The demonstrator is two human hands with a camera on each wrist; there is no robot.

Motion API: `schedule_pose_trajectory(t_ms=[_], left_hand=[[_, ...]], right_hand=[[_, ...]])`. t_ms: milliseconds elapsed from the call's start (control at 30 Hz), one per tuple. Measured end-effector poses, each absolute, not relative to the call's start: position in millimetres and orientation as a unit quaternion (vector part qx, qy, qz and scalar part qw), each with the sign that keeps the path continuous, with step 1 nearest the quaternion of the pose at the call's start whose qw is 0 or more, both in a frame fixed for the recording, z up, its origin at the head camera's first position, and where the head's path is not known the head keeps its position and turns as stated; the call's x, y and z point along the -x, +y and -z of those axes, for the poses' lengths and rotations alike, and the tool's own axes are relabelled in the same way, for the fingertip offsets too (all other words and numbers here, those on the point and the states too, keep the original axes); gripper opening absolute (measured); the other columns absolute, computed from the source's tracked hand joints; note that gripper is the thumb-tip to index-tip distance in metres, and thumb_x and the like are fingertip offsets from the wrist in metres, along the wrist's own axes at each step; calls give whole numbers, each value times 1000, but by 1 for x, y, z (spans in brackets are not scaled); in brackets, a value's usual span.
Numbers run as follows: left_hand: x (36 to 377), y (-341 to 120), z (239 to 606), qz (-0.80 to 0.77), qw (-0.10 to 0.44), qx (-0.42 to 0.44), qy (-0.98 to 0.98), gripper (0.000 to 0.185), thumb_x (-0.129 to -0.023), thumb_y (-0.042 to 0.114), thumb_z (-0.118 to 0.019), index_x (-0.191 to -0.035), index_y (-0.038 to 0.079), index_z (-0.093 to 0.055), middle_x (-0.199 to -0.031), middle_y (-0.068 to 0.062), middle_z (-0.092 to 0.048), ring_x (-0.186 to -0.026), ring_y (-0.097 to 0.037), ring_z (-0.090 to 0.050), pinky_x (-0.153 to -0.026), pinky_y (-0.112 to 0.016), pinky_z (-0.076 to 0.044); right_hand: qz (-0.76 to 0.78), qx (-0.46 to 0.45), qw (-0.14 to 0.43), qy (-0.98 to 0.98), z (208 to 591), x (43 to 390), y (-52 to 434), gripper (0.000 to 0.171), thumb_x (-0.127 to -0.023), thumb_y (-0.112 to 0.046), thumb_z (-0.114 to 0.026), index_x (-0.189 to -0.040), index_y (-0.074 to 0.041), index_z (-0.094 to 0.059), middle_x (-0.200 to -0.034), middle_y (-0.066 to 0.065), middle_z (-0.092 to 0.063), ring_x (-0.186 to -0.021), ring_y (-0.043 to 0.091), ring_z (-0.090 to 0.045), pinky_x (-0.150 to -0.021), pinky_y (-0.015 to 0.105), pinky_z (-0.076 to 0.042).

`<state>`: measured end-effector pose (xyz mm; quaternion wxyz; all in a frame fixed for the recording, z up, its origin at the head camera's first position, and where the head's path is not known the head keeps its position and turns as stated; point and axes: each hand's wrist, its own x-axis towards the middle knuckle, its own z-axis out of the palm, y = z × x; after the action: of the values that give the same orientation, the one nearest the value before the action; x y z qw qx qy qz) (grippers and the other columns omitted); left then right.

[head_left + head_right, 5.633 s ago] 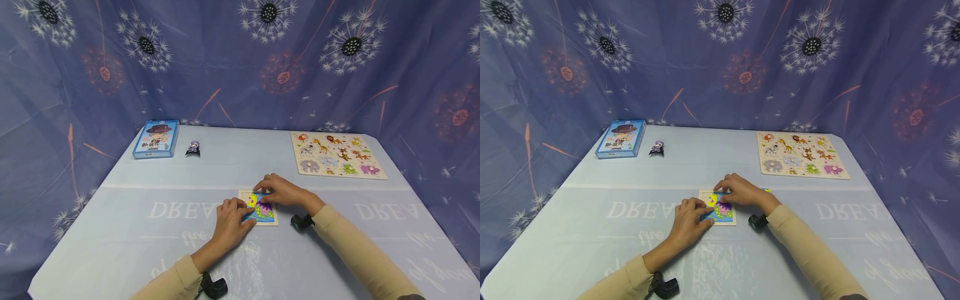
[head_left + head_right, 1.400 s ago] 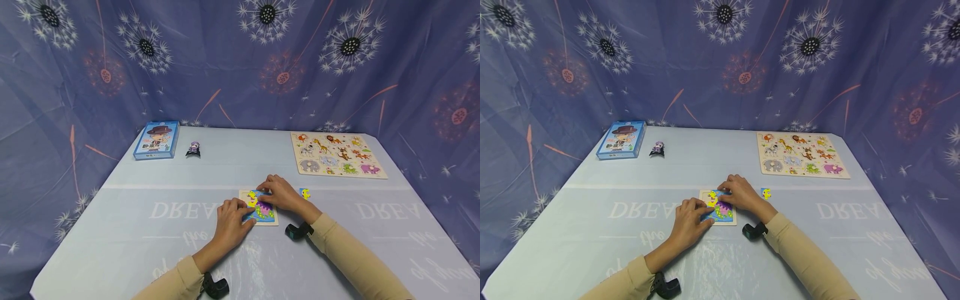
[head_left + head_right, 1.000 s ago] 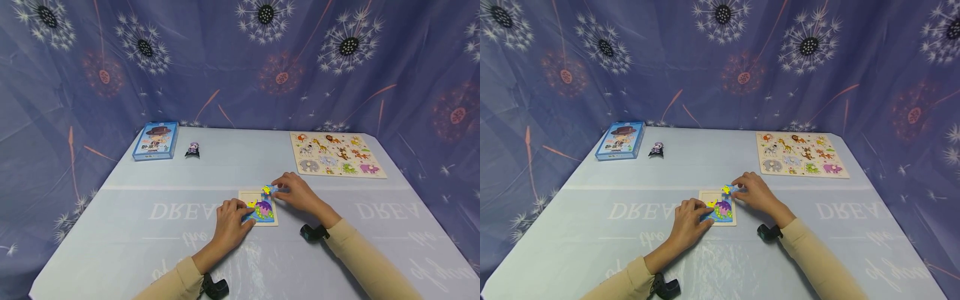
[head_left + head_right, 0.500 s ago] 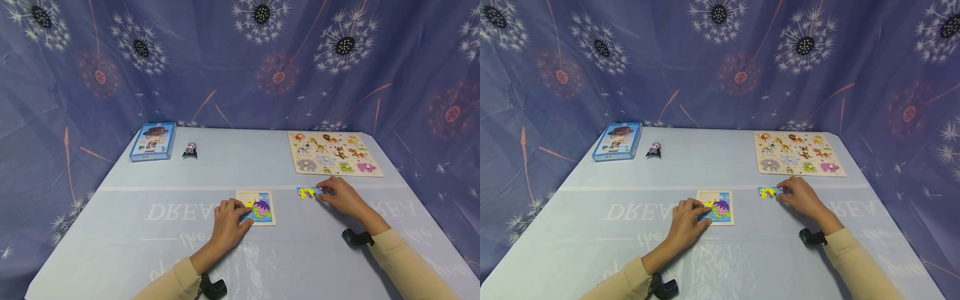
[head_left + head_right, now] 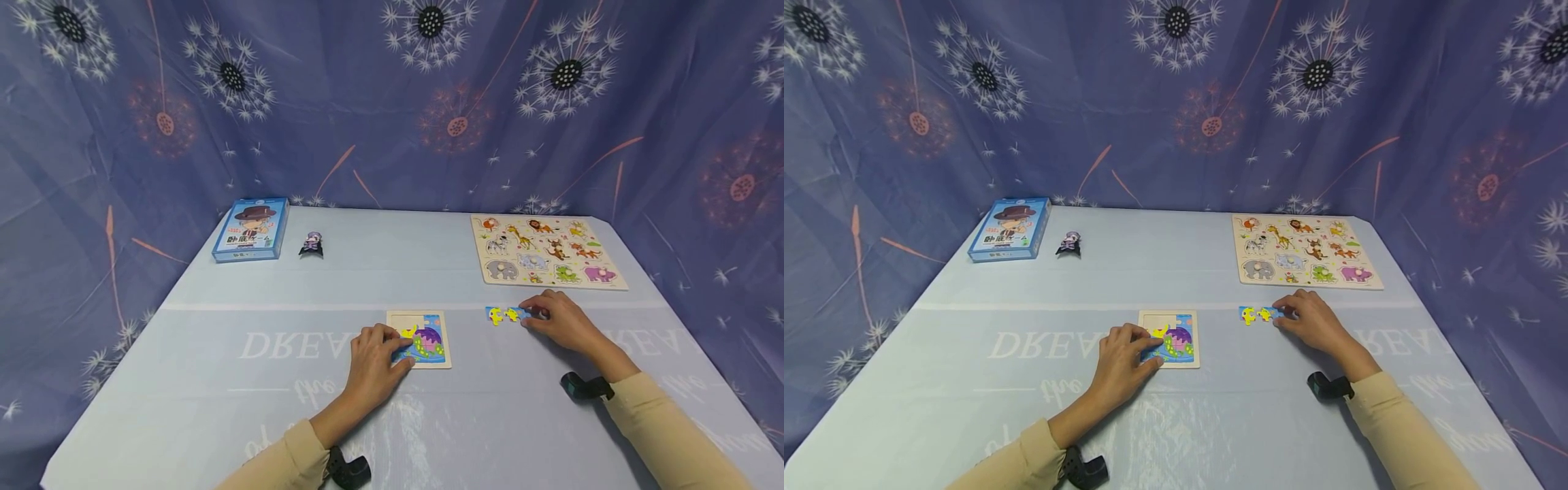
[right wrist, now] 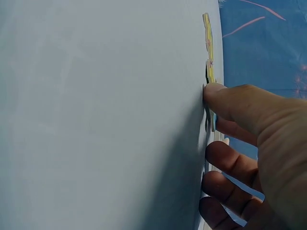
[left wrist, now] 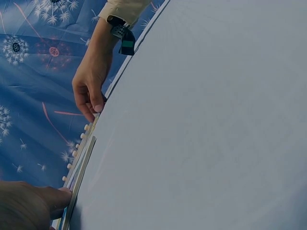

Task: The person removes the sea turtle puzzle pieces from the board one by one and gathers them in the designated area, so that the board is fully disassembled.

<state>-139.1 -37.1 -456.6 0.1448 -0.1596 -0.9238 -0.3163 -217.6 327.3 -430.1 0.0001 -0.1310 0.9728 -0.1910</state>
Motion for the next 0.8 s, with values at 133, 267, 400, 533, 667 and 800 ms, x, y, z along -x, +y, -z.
schedule_pose_trajectory(t_ms=[133, 267, 400, 533, 667, 800], left_hand=[[139, -37, 456, 315, 146, 158, -924, 28, -77, 26, -75, -104, 16, -74, -104, -3, -57, -100, -21, -46, -85, -44, -32], [139, -37, 456, 313, 150, 158, -924, 28, -77, 25, -75, -103, 16, -75, -104, -4, -57, -100, -21, -47, -87, -45, -32], [138, -38, 455, 306, 154, 156, -926, 27, -76, 25, -75, -102, 16, -75, -103, -3, -58, -100, -21, -47, -88, -45, -32], [137, -39, 454, 299, 160, 153, -928, 28, -76, 25, -75, -102, 16, -75, -103, -2, -58, -101, -21, -47, -89, -45, -32], [138, -37, 450, 308, 164, 158, -924, 28, -75, 25, -76, -101, 15, -75, -103, -3, -58, -101, -22, -47, -89, -46, -32], [138, -31, 449, 314, 159, 172, -920, 27, -76, 24, -76, -101, 15, -75, -103, -3, -58, -100, -22, -47, -89, -46, -32]], right_hand=[[192, 133, 1, 972, 431, 218, 328, 33, -80, -23, -73, -111, -10, -69, -91, 7, -57, -82, 20, -45, -69, 29, -34], [195, 134, 4, 972, 432, 218, 329, 35, -80, -24, -74, -112, -11, -68, -93, 7, -57, -83, 20, -46, -69, 30, -34], [198, 146, -24, 969, 430, 216, 321, 33, -80, -23, -75, -110, -12, -69, -92, 7, -59, -85, 21, -48, -71, 32, -35], [208, 189, -66, 957, 424, 212, 297, 31, -79, -21, -75, -108, -11, -70, -91, 7, -60, -88, 21, -50, -73, 35, -38], [216, 242, -61, 944, 419, 209, 263, 31, -80, -24, -75, -107, -12, -70, -92, 4, -61, -88, 18, -49, -73, 34, -39], [220, 273, -42, 936, 420, 211, 234, 31, -79, -26, -75, -107, -14, -70, -93, 2, -62, -87, 15, -48, -73, 32, -40]])
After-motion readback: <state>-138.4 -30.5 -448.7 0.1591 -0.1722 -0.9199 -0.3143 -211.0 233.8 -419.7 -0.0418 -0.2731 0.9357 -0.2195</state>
